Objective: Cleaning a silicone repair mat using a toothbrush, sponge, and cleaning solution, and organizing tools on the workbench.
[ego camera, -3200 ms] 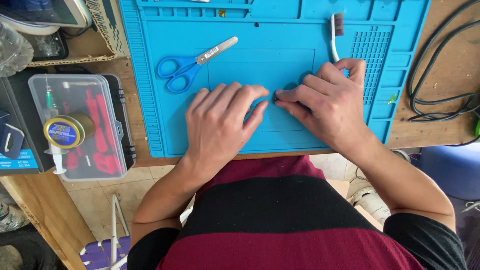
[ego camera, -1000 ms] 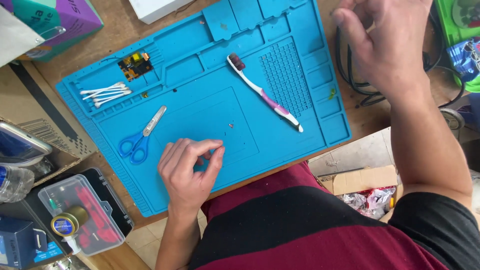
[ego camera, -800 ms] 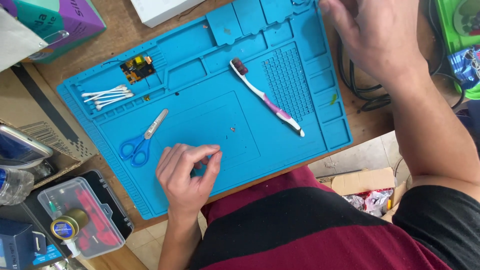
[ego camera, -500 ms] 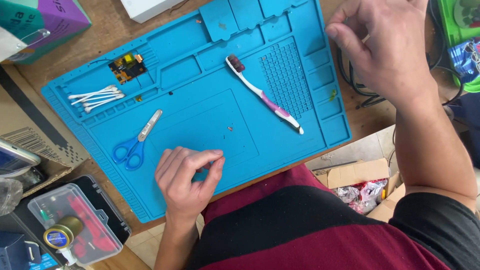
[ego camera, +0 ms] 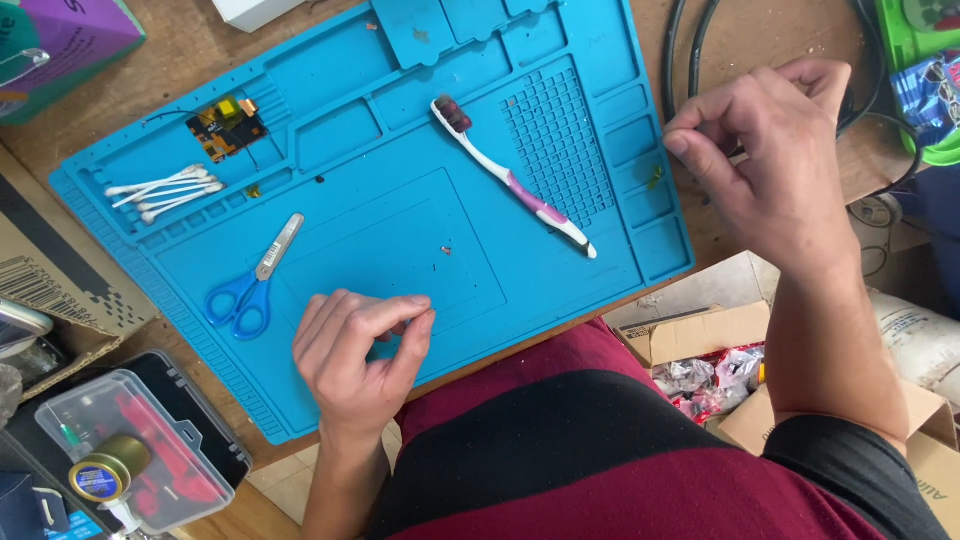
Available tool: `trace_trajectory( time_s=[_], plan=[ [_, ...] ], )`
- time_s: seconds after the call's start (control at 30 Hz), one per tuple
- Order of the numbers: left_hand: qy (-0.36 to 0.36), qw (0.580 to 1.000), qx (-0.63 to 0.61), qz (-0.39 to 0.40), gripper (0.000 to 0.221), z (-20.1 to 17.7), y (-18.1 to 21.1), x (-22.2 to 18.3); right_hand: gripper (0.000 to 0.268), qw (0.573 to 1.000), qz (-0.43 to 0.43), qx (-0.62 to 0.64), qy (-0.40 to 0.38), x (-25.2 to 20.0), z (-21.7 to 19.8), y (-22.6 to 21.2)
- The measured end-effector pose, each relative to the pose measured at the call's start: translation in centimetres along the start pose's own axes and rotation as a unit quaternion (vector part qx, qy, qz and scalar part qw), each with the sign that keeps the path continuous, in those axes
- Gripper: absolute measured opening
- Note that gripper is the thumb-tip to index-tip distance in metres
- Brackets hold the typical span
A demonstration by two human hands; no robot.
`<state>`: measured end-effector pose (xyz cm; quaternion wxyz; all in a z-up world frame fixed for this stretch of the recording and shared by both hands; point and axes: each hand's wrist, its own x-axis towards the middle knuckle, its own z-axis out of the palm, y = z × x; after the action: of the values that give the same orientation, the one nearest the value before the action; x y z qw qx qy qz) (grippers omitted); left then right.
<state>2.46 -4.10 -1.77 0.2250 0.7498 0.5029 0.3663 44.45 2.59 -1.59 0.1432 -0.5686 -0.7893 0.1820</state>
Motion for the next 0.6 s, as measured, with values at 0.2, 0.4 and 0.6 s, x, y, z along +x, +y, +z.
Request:
trace_trajectory(
  time_s=[0.2,0.4,0.6],
  plan=[
    [-0.004,1.0,0.005,-0.008,0.009,0.0,0.0,-0.2,0.015,1.0,-0.005,-0.014,-0.001,-1.0,0.4,-0.6],
    [-0.011,1.0,0.001,-0.002,0.01,0.1,0.1,-0.1,0.019,0.993,-0.084,-0.077,0.024,-0.9,0.7,-1.7],
    [-0.005,1.0,-0.001,-0.007,0.009,0.1,0.0,-0.3,0.009,0.994,-0.081,-0.073,0.02,-1.0,0.4,-2.1]
  ],
)
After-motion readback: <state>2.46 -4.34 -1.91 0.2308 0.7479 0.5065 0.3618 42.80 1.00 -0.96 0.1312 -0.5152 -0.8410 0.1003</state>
